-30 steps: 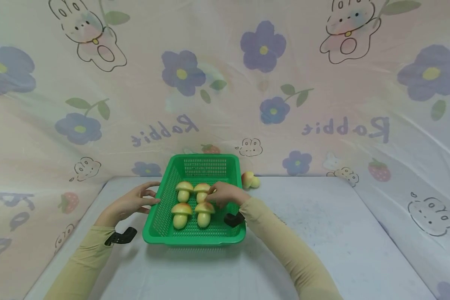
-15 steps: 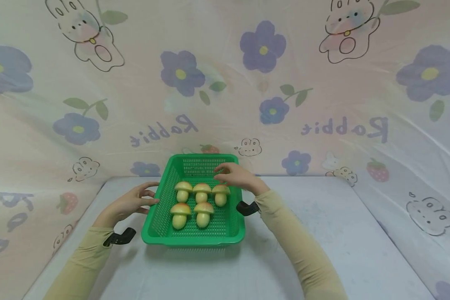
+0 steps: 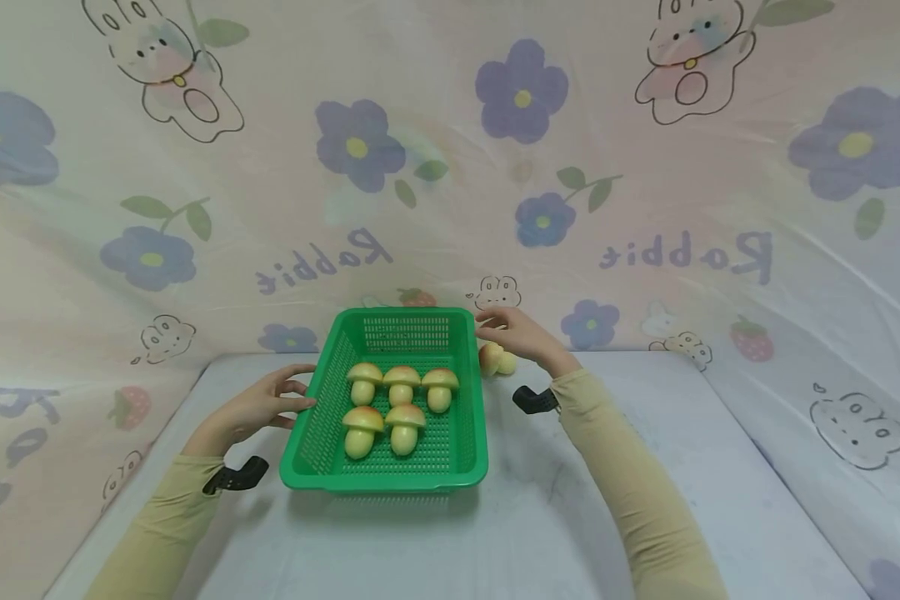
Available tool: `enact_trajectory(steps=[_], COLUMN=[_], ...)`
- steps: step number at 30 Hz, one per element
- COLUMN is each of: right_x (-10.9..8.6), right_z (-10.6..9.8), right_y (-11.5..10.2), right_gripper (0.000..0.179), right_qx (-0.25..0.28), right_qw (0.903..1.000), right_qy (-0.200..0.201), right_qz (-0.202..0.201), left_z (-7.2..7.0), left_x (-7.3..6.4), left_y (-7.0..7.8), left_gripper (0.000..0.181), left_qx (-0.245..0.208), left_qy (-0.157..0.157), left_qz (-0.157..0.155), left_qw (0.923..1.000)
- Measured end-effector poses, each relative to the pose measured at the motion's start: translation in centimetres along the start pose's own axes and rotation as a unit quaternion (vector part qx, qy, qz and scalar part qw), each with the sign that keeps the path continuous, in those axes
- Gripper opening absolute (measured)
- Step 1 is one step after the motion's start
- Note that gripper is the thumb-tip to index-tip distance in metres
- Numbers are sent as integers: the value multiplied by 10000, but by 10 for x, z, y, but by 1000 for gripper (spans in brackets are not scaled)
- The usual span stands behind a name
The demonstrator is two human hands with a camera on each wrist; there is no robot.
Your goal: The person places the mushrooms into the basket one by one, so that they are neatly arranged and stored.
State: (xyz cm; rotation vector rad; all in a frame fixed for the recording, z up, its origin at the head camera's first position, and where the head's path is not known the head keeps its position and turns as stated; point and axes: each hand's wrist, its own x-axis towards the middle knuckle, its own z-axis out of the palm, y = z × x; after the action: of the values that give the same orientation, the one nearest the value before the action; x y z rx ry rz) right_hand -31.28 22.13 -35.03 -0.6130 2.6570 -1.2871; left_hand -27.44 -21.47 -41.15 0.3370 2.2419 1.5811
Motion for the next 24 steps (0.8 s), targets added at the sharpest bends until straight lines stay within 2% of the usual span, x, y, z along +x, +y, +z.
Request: enact_trajectory(steps=[9,11,24], right_x=[1,-2,9], right_z=[-4,-2,13], right_y=[33,31,79], right_gripper=[39,38,39], right_qx=[-58,-96,-764], right_qw=[9995,9994,9960], right_qy=[301,313,375], right_qz=[-127,-110,-266], left_z=[2,2,3], left_x=[-1,-2,-2], left_y=[1,2,0], left_gripper=[72,71,72], left_qx=[41,35,28], left_qy=[29,34,42], left_qz=[-6,8,64], left_qw=[10000,10000,10000])
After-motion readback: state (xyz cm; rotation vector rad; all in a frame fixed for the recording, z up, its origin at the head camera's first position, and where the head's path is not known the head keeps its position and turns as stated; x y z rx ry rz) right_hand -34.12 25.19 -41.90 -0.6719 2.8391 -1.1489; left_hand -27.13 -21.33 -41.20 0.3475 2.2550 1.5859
